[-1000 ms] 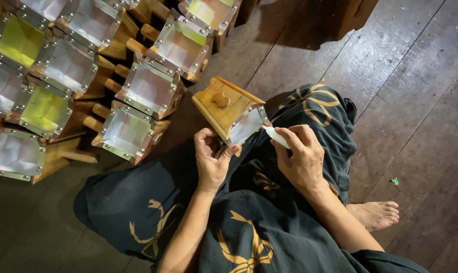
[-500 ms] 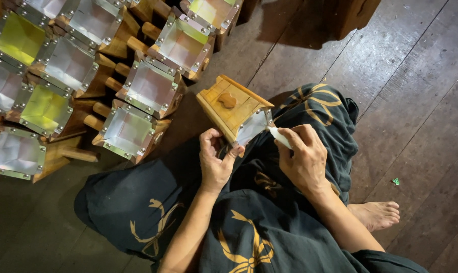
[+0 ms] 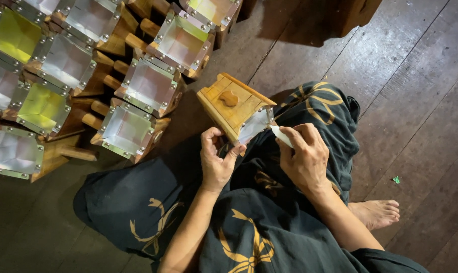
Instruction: Applying sealant or glue to the edges of small wooden box frames with metal inserts
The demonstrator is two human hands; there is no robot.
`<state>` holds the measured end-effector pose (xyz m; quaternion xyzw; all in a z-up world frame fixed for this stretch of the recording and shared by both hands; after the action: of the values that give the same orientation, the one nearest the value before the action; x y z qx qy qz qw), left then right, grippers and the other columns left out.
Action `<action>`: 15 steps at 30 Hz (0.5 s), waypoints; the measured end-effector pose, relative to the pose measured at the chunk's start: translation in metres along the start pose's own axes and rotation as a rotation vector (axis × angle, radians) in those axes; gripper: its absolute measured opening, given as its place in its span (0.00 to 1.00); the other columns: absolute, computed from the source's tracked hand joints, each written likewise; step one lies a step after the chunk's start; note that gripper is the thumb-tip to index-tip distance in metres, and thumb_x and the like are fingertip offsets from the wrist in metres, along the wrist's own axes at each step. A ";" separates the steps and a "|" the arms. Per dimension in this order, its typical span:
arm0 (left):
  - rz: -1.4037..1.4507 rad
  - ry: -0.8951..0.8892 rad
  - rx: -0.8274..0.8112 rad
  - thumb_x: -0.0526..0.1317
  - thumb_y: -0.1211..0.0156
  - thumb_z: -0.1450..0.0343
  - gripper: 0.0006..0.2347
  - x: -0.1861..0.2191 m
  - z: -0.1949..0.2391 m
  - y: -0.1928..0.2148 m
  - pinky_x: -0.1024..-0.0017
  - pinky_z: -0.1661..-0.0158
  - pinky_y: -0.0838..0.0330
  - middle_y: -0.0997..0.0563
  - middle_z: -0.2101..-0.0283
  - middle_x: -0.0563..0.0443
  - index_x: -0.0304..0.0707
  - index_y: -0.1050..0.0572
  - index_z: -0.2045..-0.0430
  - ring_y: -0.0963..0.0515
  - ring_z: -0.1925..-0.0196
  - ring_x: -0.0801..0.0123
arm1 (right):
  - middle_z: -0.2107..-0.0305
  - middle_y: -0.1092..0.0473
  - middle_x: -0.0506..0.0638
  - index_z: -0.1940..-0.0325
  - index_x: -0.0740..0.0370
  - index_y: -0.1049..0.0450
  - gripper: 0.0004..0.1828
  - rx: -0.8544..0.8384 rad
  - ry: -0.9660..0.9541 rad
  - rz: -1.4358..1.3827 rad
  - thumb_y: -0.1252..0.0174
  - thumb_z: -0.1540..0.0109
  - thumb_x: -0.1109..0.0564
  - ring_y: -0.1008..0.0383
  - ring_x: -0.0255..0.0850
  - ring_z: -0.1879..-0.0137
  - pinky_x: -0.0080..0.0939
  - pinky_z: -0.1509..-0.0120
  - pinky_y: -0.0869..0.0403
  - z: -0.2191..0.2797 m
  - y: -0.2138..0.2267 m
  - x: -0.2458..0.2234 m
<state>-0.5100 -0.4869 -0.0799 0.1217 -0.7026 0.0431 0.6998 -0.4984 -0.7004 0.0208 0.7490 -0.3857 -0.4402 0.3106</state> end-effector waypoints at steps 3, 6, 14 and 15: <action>0.067 0.030 0.049 0.41 0.21 0.38 0.28 -0.011 0.000 0.000 0.67 0.55 0.24 0.24 0.59 0.47 0.38 0.35 0.51 0.20 0.59 0.66 | 0.67 0.30 0.52 0.53 0.56 0.18 0.13 0.027 -0.099 -0.172 0.30 0.42 0.61 0.25 0.51 0.66 0.44 0.62 0.26 -0.006 0.009 0.001; 0.083 -0.005 0.056 0.40 0.22 0.38 0.29 0.022 -0.017 0.008 0.66 0.53 0.24 0.23 0.55 0.47 0.38 0.35 0.46 0.20 0.56 0.66 | 0.65 0.28 0.53 0.52 0.57 0.17 0.14 0.101 -0.127 -0.238 0.28 0.42 0.62 0.23 0.51 0.62 0.43 0.59 0.25 -0.012 0.021 0.008; -0.104 -0.079 -0.059 0.39 0.23 0.40 0.28 0.137 -0.055 0.038 0.60 0.48 0.24 0.18 0.52 0.37 0.38 0.23 0.44 0.18 0.49 0.55 | 0.61 0.27 0.57 0.49 0.62 0.17 0.15 0.227 -0.087 -0.299 0.27 0.40 0.66 0.22 0.53 0.59 0.44 0.55 0.25 -0.046 0.076 0.013; -0.117 0.008 -0.110 0.41 0.24 0.40 0.25 0.144 -0.059 0.042 0.60 0.47 0.25 0.16 0.52 0.36 0.40 0.21 0.46 0.18 0.47 0.56 | 0.61 0.27 0.59 0.47 0.64 0.18 0.15 0.223 -0.073 -0.319 0.28 0.39 0.67 0.23 0.54 0.58 0.46 0.55 0.26 -0.052 0.082 0.010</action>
<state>-0.4609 -0.4481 0.0685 0.1238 -0.6930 -0.0361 0.7094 -0.4737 -0.7441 0.1040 0.8139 -0.3196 -0.4652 0.1377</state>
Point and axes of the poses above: each hand's wrist, its own z-axis away from the middle knuckle, its own y-axis out of the back of the hand, x = y × z, the point moved 7 cm from there along -z, towards the middle knuckle
